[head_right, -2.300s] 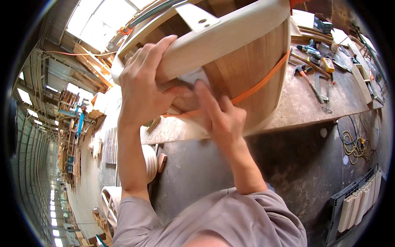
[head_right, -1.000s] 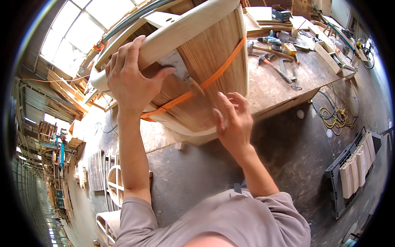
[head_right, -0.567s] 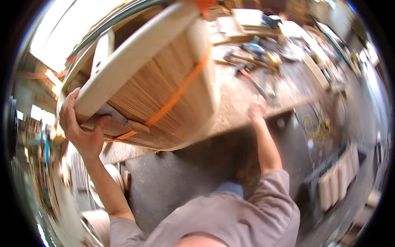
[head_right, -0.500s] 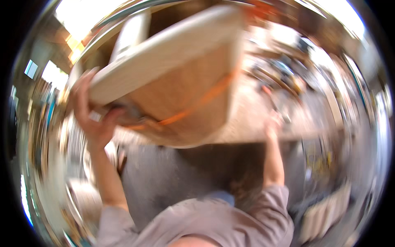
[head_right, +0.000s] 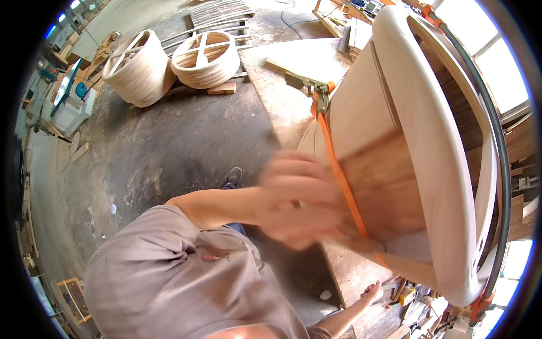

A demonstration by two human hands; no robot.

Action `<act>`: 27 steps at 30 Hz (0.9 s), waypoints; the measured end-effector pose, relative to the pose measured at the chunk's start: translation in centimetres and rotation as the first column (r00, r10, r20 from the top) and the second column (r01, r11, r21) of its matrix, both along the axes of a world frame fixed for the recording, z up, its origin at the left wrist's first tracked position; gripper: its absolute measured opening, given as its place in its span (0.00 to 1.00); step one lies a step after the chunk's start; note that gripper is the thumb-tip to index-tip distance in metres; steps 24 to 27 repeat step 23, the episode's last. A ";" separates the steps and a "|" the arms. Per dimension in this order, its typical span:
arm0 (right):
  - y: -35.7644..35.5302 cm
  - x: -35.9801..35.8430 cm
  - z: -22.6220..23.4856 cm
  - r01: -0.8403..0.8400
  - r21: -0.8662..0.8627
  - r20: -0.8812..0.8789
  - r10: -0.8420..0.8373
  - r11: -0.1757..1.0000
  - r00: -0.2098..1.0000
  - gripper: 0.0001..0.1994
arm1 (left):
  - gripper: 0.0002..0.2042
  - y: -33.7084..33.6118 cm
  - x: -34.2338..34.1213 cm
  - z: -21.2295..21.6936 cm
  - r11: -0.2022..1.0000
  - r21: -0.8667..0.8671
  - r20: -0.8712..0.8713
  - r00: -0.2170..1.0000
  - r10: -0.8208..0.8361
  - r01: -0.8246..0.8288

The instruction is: The person assembles a wooden barrel by fitting curved staves into a circular frame secured with an orange strap. They use a hammer to tap the staves into place, a chisel to trim edges, and a clamp to hold the structure. The person repeatedly rotates the barrel and adjusts the staves to ensure a tight fit.

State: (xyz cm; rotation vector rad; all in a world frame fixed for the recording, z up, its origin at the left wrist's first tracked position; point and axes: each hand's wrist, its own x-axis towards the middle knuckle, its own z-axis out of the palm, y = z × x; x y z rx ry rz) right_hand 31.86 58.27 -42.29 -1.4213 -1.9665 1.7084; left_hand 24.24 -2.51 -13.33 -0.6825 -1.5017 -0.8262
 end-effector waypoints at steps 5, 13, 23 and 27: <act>-13.4 7.5 1.4 0.252 -0.159 -0.367 -0.294 0.955 0.882 0.20 | 0.15 -16.5 -9.3 -12.8 0.939 -0.132 0.487 0.805 0.340 -0.317; -39.5 15.1 5.2 0.645 -0.024 -0.210 -0.634 0.764 0.744 0.17 | 0.54 -34.5 -36.0 -31.0 0.626 -0.757 0.648 0.098 0.755 0.188; -55.2 15.1 10.3 0.634 0.072 -0.305 -0.588 0.770 0.749 0.15 | 0.49 -36.2 -45.2 -26.8 0.641 -0.697 0.672 -0.019 0.740 0.321; -55.2 15.1 10.3 0.634 0.072 -0.305 -0.588 0.770 0.749 0.15 | 0.49 -36.2 -45.2 -26.8 0.641 -0.697 0.672 -0.019 0.740 0.321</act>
